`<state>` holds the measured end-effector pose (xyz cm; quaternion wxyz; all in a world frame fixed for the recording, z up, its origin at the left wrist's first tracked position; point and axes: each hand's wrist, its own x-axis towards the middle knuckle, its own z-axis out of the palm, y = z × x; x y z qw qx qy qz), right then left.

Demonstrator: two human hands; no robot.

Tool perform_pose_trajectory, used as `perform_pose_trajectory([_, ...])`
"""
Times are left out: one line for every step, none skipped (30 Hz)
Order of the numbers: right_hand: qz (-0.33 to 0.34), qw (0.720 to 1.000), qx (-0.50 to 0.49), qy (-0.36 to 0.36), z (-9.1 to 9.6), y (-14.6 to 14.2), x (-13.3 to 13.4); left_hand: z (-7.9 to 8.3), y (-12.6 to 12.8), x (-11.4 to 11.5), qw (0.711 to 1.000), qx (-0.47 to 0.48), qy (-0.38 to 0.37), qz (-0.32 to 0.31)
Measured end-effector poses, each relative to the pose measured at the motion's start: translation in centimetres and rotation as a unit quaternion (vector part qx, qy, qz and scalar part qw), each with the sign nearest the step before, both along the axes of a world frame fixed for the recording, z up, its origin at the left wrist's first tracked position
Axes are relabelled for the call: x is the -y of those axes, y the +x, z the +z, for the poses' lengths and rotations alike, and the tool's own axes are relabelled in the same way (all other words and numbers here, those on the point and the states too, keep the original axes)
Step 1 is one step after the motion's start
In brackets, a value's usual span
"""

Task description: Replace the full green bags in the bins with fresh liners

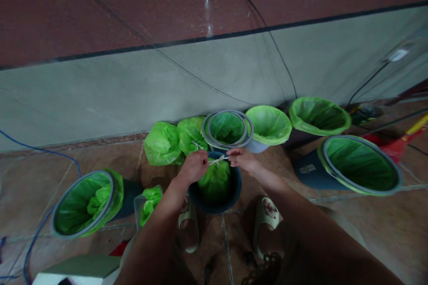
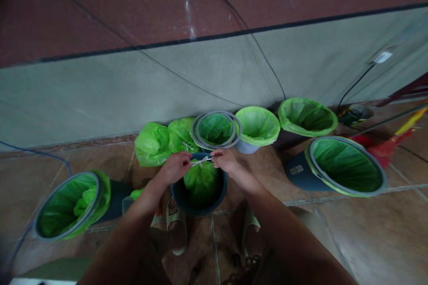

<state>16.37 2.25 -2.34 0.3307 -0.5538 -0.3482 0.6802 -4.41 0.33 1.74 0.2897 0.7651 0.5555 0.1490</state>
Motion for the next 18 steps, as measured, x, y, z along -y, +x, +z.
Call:
perform_pose_trajectory([-0.005,1.0,0.025,0.007,-0.1,0.0,-0.1,0.1,-0.2,0.0,1.0,-0.022,-0.007,0.001])
perform_pose_trajectory([-0.005,0.999,0.038,0.011,-0.1,0.0,-0.2,0.1,-0.4,0.0,0.999,-0.046,-0.012,0.002])
perform_pose_trajectory([-0.001,0.999,0.043,0.014,-0.1,0.0,-0.2,0.0,-0.6,0.1,0.997,-0.07,-0.015,0.005])
perform_pose_trajectory([0.004,0.999,0.045,0.016,-0.1,0.0,-0.2,-0.1,-0.7,0.1,0.995,-0.093,-0.016,0.012])
perform_pose_trajectory([0.004,0.999,0.05,0.018,-0.1,-0.1,-0.1,-0.3,-0.8,0.2,0.993,-0.112,-0.018,0.02])
perform_pose_trajectory([0.001,0.998,0.06,0.02,-0.1,-0.2,-0.1,-0.5,-0.9,0.3,0.991,-0.127,-0.023,0.028])
perform_pose_trajectory([-0.002,0.997,0.072,0.023,-0.2,-0.2,-0.1,-0.7,-1.1,0.4,0.99,-0.136,-0.032,0.034])
perform_pose_trajectory([-0.004,0.996,0.084,0.025,-0.2,-0.2,0.0,-0.9,-1.2,0.4,0.989,-0.138,-0.042,0.038])
perform_pose_trajectory([-0.006,0.995,0.093,0.029,-0.2,-0.2,0.0,-1.2,-1.3,0.5,0.989,-0.134,-0.053,0.039])
perform_pose_trajectory([-0.006,0.994,0.102,0.034,-0.3,-0.3,0.0,-1.5,-1.3,0.5,0.989,-0.124,-0.064,0.039])
perform_pose_trajectory([-0.002,0.993,0.111,0.04,-0.4,-0.3,0.0,-1.8,-1.4,0.5,0.99,-0.114,-0.075,0.039])
perform_pose_trajectory([0.004,0.991,0.123,0.046,-0.5,-0.3,0.1,-2.1,-1.3,0.5,0.99,-0.103,-0.083,0.041])
perform_pose_trajectory([0.014,0.989,0.139,0.052,-0.6,-0.4,0.1,-2.5,-1.2,0.5,0.991,-0.094,-0.089,0.044])
perform_pose_trajectory([0.028,0.985,0.156,0.063,-0.7,-0.5,0.1,-2.9,-0.9,0.5,0.991,-0.087,-0.093,0.047])
perform_pose_trajectory([0.046,0.98,0.173,0.081,-0.7,-0.5,0.2,-3.4,-0.6,0.6,0.991,-0.08,-0.097,0.049])
perform_pose_trajectory([0.07,0.974,0.189,0.106,-0.8,-0.6,0.3,-4.0,-0.2,0.7,0.991,-0.064,-0.104,0.056])
perform_pose_trajectory([0.098,0.964,0.204,0.137,-0.8,-0.7,0.4,-4.5,0.3,0.9,0.99,-0.041,-0.115,0.066])
perform_pose_trajectory([0.13,0.952,0.22,0.167,-0.8,-0.7,0.6,-5.1,0.8,1.0,0.988,-0.01,-0.131,0.079])
